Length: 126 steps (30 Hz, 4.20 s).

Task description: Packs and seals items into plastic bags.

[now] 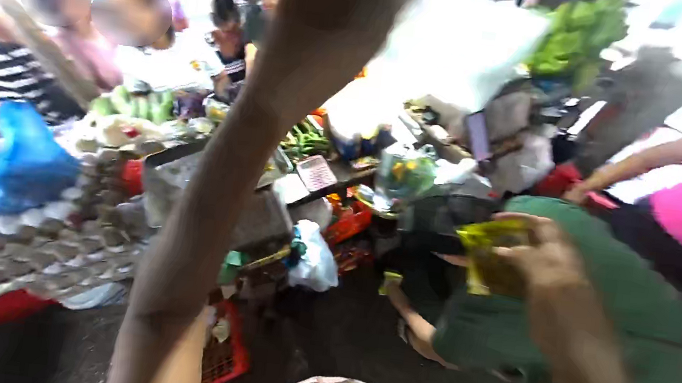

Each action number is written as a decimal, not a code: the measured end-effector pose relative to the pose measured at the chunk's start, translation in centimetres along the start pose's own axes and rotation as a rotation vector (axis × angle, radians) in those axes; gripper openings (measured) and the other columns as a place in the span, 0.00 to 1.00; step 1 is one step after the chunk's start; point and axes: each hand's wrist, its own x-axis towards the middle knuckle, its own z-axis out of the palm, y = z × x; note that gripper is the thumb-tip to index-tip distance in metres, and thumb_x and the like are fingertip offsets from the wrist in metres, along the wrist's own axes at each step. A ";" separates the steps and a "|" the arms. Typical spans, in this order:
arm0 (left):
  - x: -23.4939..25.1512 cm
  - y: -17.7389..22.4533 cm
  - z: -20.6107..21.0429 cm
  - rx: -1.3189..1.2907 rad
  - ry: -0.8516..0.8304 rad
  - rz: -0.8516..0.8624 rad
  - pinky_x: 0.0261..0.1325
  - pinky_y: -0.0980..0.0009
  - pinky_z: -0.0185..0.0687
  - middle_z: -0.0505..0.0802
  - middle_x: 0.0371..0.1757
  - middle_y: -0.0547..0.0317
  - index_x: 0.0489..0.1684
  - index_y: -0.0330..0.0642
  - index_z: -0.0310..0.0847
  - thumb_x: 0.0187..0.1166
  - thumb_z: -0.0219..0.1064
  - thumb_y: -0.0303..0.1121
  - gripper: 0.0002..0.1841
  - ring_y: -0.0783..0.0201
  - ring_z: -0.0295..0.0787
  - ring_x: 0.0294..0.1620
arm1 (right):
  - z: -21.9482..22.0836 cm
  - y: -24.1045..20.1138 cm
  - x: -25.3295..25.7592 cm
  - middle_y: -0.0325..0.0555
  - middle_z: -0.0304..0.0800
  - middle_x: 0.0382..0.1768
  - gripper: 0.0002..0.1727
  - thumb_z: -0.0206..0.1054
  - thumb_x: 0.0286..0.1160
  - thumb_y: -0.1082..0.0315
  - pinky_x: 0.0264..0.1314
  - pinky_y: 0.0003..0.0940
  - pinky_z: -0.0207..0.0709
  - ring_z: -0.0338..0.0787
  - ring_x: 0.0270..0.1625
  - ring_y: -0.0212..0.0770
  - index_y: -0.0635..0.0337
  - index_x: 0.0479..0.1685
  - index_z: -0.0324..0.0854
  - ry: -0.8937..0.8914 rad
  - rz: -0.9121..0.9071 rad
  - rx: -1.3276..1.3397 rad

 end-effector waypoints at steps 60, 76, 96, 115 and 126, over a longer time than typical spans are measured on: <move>-25.0 -20.9 -9.4 -0.148 0.615 -0.903 0.54 0.70 0.92 0.94 0.45 0.58 0.55 0.31 0.82 0.79 0.70 0.30 0.13 0.69 0.93 0.46 | 41.8 -4.8 17.0 0.43 0.95 0.38 0.13 0.77 0.64 0.79 0.45 0.30 0.90 0.93 0.39 0.32 0.64 0.49 0.88 -1.185 -0.369 0.346; -32.6 -18.6 -15.2 0.066 0.733 -0.640 0.45 0.84 0.80 0.89 0.43 0.77 0.21 0.60 0.91 0.63 0.79 0.32 0.07 0.81 0.83 0.45 | 40.4 -6.5 14.2 0.35 0.85 0.30 0.09 0.54 0.87 0.68 0.35 0.22 0.83 0.85 0.29 0.26 0.53 0.53 0.80 -1.526 0.292 0.630; -20.8 -28.4 -19.1 0.868 -0.149 -1.171 0.58 0.35 0.84 0.75 0.86 0.50 0.69 0.42 0.85 0.64 0.75 0.22 0.27 0.38 0.86 0.67 | 41.8 -4.6 24.8 0.70 0.89 0.47 0.21 0.52 0.93 0.65 0.50 0.68 0.82 0.92 0.47 0.69 0.65 0.77 0.72 -0.695 -0.676 -0.567; -17.1 -28.1 -22.9 0.458 -0.184 -1.073 0.73 0.39 0.74 0.80 0.76 0.33 0.85 0.38 0.66 0.66 0.76 0.22 0.40 0.39 0.79 0.75 | 41.4 -4.4 19.9 0.57 0.84 0.68 0.30 0.82 0.63 0.66 0.59 0.68 0.79 0.84 0.67 0.65 0.45 0.70 0.84 -1.096 -0.666 -0.949; -14.6 -30.2 -22.5 0.634 -0.318 -0.980 0.76 0.35 0.68 0.83 0.73 0.31 0.83 0.37 0.70 0.65 0.75 0.24 0.38 0.36 0.77 0.77 | 39.8 -4.2 19.4 0.45 0.94 0.48 0.13 0.76 0.73 0.56 0.48 0.64 0.84 0.93 0.52 0.55 0.46 0.53 0.91 -0.844 -0.788 -0.674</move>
